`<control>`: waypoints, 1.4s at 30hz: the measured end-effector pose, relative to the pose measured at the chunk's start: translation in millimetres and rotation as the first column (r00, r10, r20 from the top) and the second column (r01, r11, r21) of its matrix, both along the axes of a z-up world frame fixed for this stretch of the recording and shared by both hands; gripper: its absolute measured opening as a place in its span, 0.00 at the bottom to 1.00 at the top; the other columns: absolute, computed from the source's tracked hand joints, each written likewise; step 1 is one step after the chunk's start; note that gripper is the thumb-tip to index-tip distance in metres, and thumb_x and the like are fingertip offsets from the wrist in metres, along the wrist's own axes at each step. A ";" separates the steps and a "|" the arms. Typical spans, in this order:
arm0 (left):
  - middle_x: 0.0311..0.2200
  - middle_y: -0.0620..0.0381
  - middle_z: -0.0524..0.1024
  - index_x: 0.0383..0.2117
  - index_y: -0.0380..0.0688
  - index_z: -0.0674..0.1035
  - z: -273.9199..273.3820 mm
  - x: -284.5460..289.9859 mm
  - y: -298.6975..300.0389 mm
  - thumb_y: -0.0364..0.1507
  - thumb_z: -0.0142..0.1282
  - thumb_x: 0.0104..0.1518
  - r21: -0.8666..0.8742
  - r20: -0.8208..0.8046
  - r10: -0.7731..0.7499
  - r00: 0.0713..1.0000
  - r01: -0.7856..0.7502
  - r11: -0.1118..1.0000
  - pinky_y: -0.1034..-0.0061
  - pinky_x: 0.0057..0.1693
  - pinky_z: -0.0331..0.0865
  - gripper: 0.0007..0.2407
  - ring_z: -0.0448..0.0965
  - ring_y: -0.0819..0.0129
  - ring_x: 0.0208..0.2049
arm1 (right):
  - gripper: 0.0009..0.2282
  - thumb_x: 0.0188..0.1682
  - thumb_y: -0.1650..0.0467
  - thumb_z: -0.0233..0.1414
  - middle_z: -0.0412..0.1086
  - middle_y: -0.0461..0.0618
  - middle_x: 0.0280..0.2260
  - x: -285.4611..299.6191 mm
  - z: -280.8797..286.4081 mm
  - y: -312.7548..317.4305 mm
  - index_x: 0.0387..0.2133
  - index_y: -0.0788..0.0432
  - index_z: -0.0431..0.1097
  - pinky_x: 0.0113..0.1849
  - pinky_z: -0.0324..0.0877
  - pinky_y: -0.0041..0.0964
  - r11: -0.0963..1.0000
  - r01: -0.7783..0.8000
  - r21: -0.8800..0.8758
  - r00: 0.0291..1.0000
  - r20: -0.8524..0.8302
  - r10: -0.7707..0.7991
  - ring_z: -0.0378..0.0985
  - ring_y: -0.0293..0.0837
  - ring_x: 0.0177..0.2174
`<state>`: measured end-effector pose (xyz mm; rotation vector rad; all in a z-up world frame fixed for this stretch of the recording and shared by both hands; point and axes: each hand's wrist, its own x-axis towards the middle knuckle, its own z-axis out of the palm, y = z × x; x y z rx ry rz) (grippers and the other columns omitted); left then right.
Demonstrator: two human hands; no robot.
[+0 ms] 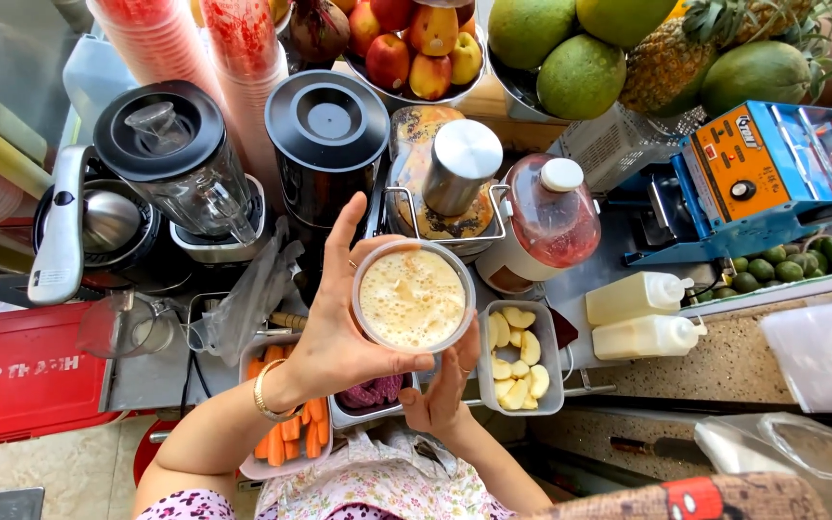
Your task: Preparing and blending various fruit and vegetable juices at a stall, including dragon fruit and carrot juices.
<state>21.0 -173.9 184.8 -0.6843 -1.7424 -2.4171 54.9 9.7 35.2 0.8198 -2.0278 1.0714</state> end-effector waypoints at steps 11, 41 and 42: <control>0.61 0.48 0.68 0.75 0.46 0.40 -7.7 -1.6 9.1 0.33 0.80 0.38 -0.094 -0.012 0.028 1.000 -0.029 0.995 0.65 0.72 0.66 0.60 0.71 0.60 0.65 | 0.35 0.56 0.60 0.48 0.52 0.61 0.67 3.2 -26.3 9.1 0.71 0.62 0.39 0.65 0.51 0.60 0.998 -0.044 -0.048 0.998 0.039 0.046 0.55 0.61 0.67; 0.59 0.48 0.70 0.75 0.45 0.43 -19.7 -116.5 185.9 0.32 0.80 0.38 -0.150 -0.064 0.019 0.998 -0.029 0.988 0.66 0.71 0.64 0.59 0.71 0.60 0.63 | 0.33 0.52 0.57 0.49 0.56 0.64 0.61 -332.8 -216.4 481.4 0.63 0.62 0.44 0.43 0.75 0.46 -0.223 0.711 -0.667 0.682 0.575 0.452 0.77 0.56 0.47; 0.59 0.48 0.70 0.75 0.45 0.43 -19.1 -135.6 210.5 0.32 0.80 0.38 -0.149 -0.072 0.033 0.997 -0.043 0.988 0.66 0.71 0.64 0.59 0.71 0.60 0.63 | 0.33 0.52 0.57 0.49 0.56 0.64 0.61 -352.5 -229.5 493.1 0.63 0.62 0.44 0.43 0.75 0.46 -0.213 0.708 -0.673 0.680 0.569 0.461 0.77 0.56 0.47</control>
